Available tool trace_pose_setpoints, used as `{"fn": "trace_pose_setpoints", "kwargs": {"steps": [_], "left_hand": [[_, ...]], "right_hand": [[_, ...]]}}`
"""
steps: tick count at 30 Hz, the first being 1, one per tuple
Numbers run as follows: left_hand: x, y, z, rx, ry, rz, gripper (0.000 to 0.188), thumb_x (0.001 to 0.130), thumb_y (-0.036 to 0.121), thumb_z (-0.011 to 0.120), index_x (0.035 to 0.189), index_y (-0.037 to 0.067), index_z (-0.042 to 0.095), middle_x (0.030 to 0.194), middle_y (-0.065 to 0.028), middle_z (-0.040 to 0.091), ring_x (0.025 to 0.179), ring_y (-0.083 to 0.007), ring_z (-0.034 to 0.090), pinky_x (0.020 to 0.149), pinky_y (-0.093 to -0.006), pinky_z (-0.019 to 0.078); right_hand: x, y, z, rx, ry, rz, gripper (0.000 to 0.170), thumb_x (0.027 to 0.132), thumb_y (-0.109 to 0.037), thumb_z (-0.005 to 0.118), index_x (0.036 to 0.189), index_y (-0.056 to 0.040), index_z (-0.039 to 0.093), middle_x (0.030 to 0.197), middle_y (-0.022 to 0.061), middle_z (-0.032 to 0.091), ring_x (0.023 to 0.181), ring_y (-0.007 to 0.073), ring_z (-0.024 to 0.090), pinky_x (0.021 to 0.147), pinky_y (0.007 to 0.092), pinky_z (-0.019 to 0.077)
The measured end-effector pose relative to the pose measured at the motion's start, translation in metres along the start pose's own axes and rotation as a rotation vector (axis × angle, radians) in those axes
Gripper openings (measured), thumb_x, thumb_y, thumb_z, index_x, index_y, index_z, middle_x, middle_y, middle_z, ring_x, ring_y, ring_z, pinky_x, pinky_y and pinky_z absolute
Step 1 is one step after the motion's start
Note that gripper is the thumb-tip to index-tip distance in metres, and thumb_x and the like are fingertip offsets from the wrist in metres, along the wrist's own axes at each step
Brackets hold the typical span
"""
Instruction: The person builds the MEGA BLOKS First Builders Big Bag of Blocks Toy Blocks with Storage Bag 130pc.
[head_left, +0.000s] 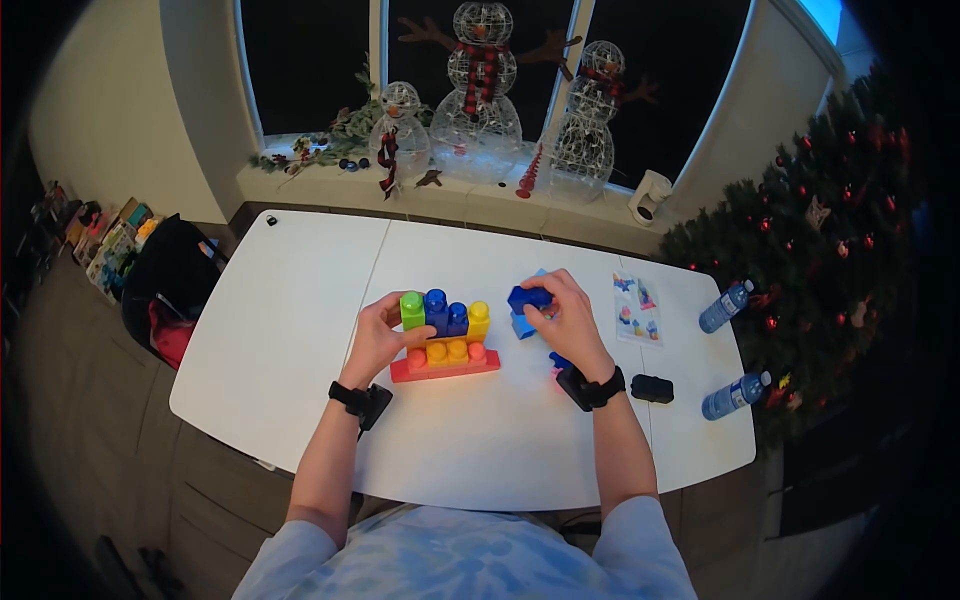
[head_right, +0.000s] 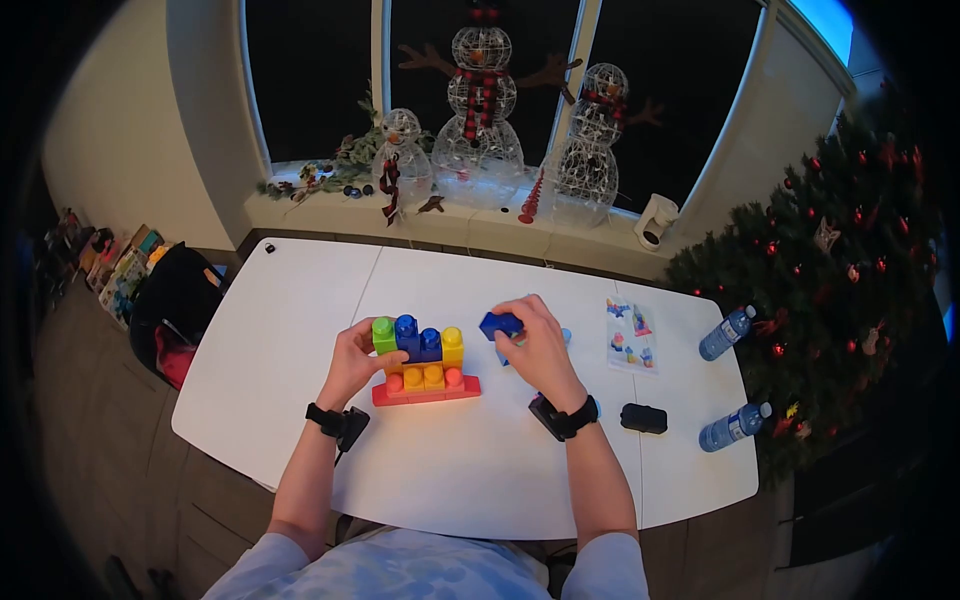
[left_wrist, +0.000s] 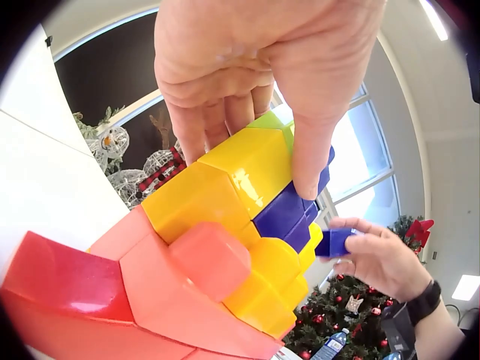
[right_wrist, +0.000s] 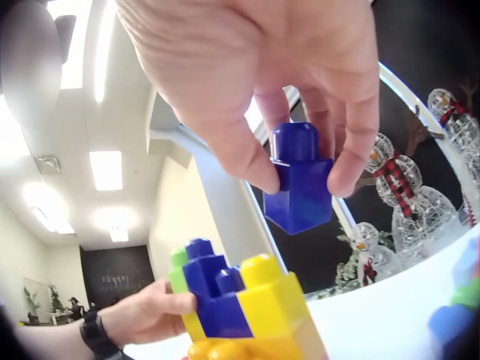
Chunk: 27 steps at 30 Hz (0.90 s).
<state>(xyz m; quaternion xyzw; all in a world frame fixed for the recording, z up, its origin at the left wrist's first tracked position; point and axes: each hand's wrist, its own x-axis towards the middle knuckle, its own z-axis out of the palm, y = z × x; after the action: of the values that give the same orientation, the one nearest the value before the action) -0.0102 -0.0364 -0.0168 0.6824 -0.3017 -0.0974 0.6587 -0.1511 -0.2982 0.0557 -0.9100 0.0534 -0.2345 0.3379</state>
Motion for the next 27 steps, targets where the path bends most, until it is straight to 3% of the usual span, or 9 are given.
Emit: {"fn": "trace_pose_setpoints", "kwargs": {"steps": [1,4,7,9,11,24,27], "left_hand": [[0.000,-0.001,0.000,0.004,-0.003,-0.014,0.044,0.079,0.002,0.088,0.118,-0.002,0.066,0.106,-0.0062,0.074,0.098,-0.0141,0.070,0.094,-0.0317,0.0574],[0.000,-0.003,0.001,-0.004,-0.009,-0.030,0.042,0.080,0.000,0.088,0.116,-0.003,0.067,0.105,-0.0054,0.074,0.097,-0.0135,0.070,0.093,-0.0305,0.0576],[-0.001,0.001,0.000,-0.012,-0.011,-0.039,0.040,0.079,0.000,0.088,0.114,-0.002,0.067,0.104,-0.0049,0.074,0.096,-0.0132,0.070,0.091,-0.0301,0.0579],[0.000,0.002,0.000,-0.006,-0.009,-0.046,0.039,0.079,-0.001,0.088,0.113,-0.002,0.068,0.104,-0.0048,0.074,0.095,-0.0131,0.069,0.091,-0.0302,0.0580],[-0.001,0.001,0.000,-0.021,-0.015,-0.051,0.039,0.079,-0.001,0.088,0.112,-0.002,0.068,0.103,-0.0047,0.073,0.095,-0.0131,0.069,0.090,-0.0304,0.0583],[0.001,-0.003,0.000,0.012,-0.016,-0.033,0.037,0.079,-0.001,0.088,0.111,-0.002,0.068,0.102,-0.0046,0.074,0.093,-0.0129,0.070,0.089,-0.0302,0.0588],[0.001,-0.005,-0.001,0.036,-0.015,-0.054,0.042,0.078,0.005,0.090,0.112,-0.003,0.067,0.105,-0.0084,0.075,0.098,-0.0150,0.072,0.094,-0.0312,0.0580]], "right_hand": [[0.007,-0.015,-0.001,0.147,-0.043,-0.044,0.032,0.083,-0.003,0.071,0.115,-0.0038,0.066,0.114,0.0149,0.065,0.098,0.0327,0.070,0.084,0.0417,0.0579],[0.021,-0.042,0.011,0.151,-0.183,-0.146,0.033,0.084,-0.002,0.070,0.117,-0.0037,0.064,0.113,0.0137,0.066,0.102,0.0316,0.069,0.087,0.0413,0.0577],[0.031,-0.038,0.036,0.122,-0.208,-0.265,0.037,0.085,-0.004,0.075,0.121,-0.0068,0.066,0.118,0.0094,0.069,0.097,0.0284,0.068,0.083,0.0356,0.0573],[0.034,-0.042,0.039,0.093,-0.222,-0.295,0.038,0.085,-0.003,0.076,0.122,-0.0058,0.065,0.117,0.0108,0.071,0.098,0.0286,0.069,0.085,0.0370,0.0575],[0.037,-0.045,0.039,0.176,-0.324,-0.225,0.036,0.083,0.001,0.072,0.118,-0.0014,0.061,0.112,0.0175,0.070,0.101,0.0365,0.069,0.087,0.0422,0.0561],[0.030,-0.031,0.055,0.212,-0.245,-0.211,0.042,0.083,0.003,0.074,0.122,-0.0022,0.062,0.111,0.0184,0.071,0.102,0.0368,0.070,0.088,0.0423,0.0565],[0.026,-0.031,0.058,0.217,-0.214,-0.207,0.041,0.083,0.002,0.075,0.122,-0.0024,0.063,0.114,0.0187,0.071,0.103,0.0381,0.069,0.089,0.0424,0.0563]]}}
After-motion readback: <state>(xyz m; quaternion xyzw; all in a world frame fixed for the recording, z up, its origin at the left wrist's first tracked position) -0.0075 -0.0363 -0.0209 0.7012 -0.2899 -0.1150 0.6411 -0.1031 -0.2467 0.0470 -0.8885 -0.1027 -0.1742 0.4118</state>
